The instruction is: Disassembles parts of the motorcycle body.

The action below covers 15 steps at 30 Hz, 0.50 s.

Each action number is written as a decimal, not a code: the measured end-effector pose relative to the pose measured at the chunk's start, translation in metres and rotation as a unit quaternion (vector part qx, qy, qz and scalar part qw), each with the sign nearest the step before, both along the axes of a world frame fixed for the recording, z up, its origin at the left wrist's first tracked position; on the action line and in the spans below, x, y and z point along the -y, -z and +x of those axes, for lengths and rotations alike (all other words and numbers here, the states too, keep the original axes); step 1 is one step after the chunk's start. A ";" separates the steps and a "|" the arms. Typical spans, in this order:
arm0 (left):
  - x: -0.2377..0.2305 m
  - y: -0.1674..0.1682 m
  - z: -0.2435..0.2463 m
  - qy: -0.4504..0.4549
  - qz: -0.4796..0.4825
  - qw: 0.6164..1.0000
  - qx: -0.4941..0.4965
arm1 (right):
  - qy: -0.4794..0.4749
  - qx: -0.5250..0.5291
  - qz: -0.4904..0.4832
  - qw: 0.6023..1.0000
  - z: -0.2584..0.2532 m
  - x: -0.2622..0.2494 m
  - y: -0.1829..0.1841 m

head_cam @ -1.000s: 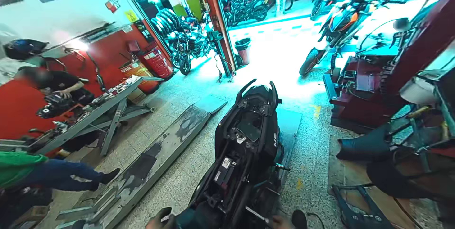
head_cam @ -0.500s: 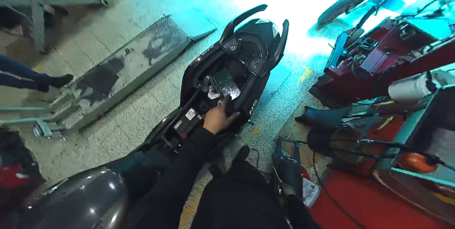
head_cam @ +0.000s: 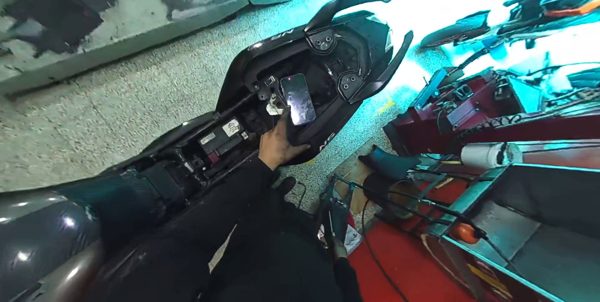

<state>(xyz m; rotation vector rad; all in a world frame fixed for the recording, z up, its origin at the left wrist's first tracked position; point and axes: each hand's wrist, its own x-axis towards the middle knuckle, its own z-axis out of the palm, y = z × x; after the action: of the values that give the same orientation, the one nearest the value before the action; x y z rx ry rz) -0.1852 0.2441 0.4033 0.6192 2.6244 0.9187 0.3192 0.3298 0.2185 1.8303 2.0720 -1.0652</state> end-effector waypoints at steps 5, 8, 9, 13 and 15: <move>0.018 0.052 0.027 0.002 0.197 0.975 -0.103 | 0.198 0.016 -0.150 0.968 -0.060 -0.012 -0.056; 0.018 0.068 0.026 0.010 0.241 0.960 -0.140 | 0.213 0.019 -0.138 0.967 -0.063 0.004 -0.063; 0.017 0.070 0.024 0.011 0.252 0.957 -0.146 | 0.200 0.028 -0.135 0.970 -0.064 0.009 -0.066; 0.019 0.074 0.026 0.021 0.270 0.952 -0.146 | 0.178 0.079 -0.133 0.972 -0.087 0.042 -0.099; 0.019 0.075 0.022 0.030 0.274 0.950 -0.144 | 0.202 0.073 -0.131 0.968 -0.115 0.055 -0.120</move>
<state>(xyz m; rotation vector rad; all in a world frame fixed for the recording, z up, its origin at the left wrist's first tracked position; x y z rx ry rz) -0.1630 0.2247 0.3279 1.0257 2.5622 1.6709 0.2038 0.2747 0.3389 2.1615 1.4299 -1.1849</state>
